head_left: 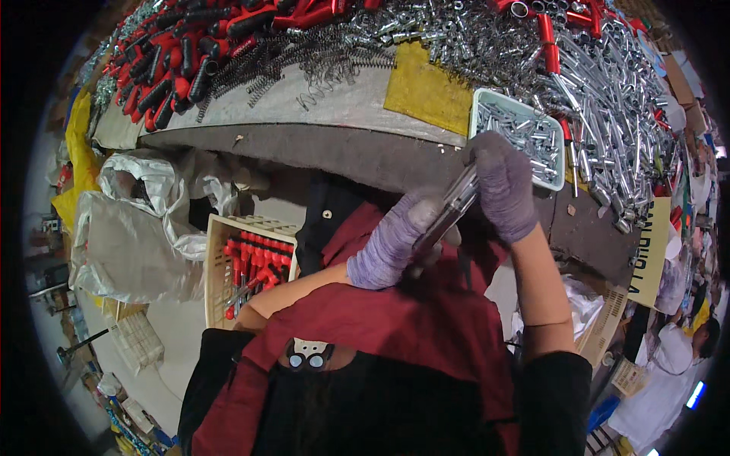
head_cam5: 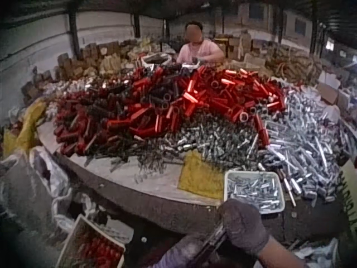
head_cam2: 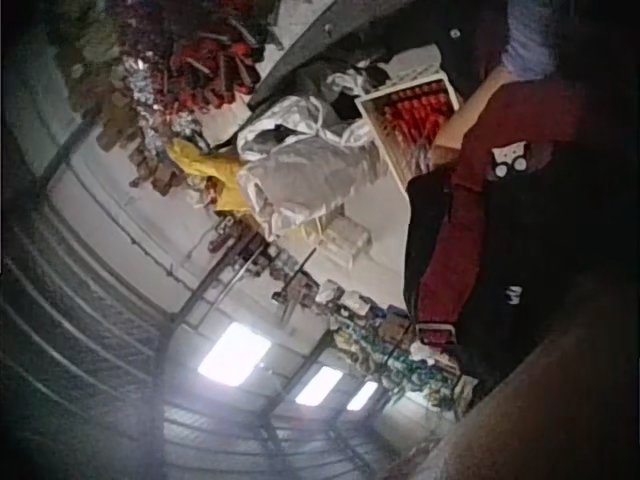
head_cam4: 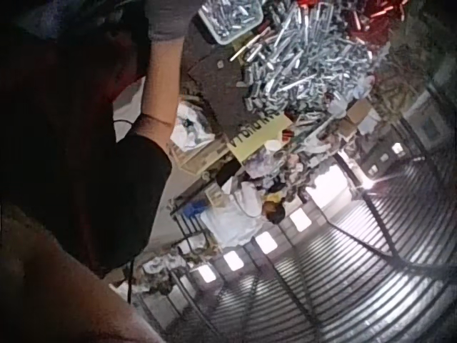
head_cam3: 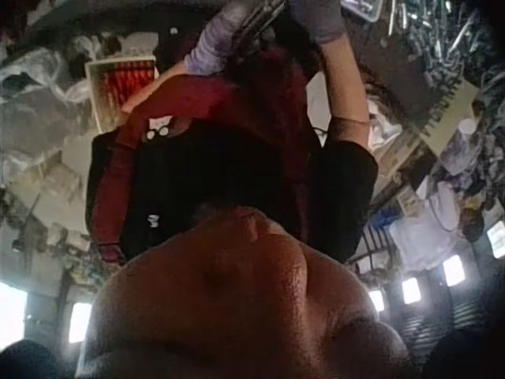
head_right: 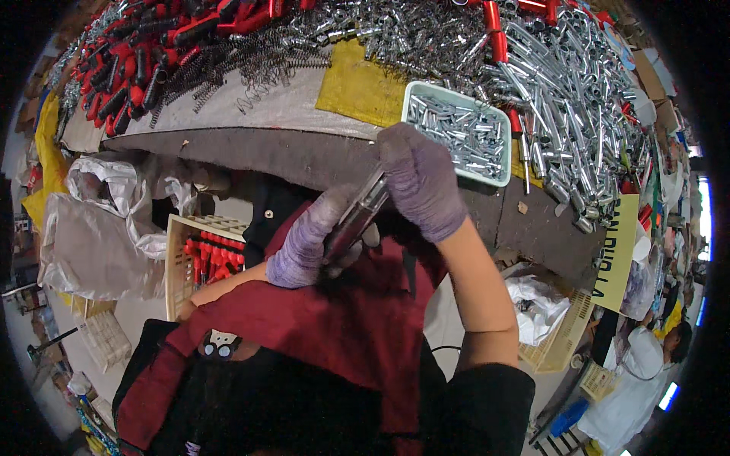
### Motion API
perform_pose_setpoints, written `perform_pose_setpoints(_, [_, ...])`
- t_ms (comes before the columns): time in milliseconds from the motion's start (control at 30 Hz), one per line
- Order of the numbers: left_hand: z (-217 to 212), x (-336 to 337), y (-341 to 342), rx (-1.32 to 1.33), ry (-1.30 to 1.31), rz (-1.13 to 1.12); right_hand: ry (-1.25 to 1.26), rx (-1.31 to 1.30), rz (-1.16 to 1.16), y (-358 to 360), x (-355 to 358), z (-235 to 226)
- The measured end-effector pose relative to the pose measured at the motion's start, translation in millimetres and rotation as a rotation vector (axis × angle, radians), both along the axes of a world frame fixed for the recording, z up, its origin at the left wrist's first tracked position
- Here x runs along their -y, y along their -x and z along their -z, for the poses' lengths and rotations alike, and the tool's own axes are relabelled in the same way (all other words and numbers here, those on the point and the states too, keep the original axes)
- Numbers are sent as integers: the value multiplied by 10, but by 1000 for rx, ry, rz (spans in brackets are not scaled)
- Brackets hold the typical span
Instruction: The person assembles air blow guns by inserting metal components and springs into tubes, attaching plastic handles, and placing the finished tools into a crate.
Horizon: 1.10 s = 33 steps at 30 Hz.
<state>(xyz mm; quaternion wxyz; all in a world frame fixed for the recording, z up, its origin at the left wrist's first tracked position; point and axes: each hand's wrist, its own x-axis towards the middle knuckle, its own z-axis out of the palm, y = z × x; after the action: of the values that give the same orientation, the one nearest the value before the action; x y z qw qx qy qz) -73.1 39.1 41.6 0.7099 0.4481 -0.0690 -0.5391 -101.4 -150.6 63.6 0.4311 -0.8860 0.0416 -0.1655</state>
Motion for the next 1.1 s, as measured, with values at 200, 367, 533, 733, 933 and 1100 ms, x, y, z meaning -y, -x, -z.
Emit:
perform_pose_setpoints(200, [-171, -12, -88, 27, -25, 155, -146, -7, 159, 92, -215, 15])
perform_pose_setpoints(367, [-98, -42, -220, 31, -75, 200, 35, -145, 1, 32, -4, -48])
perform_pose_setpoints(533, [151, -143, -310, 34, -48, 159, 560, -355, 113, -186, 546, -136])
perform_pose_setpoints(733, [140, -161, -340, 20, -18, 81, 792, -434, 189, -461, 586, 162])
perform_pose_setpoints(933, [235, -207, -432, 22, -42, 60, 856, -430, 156, -467, 611, 240])
perform_pose_setpoints(1100, [264, -154, -424, -29, 38, 16, 791, -307, 203, -433, 591, 224])
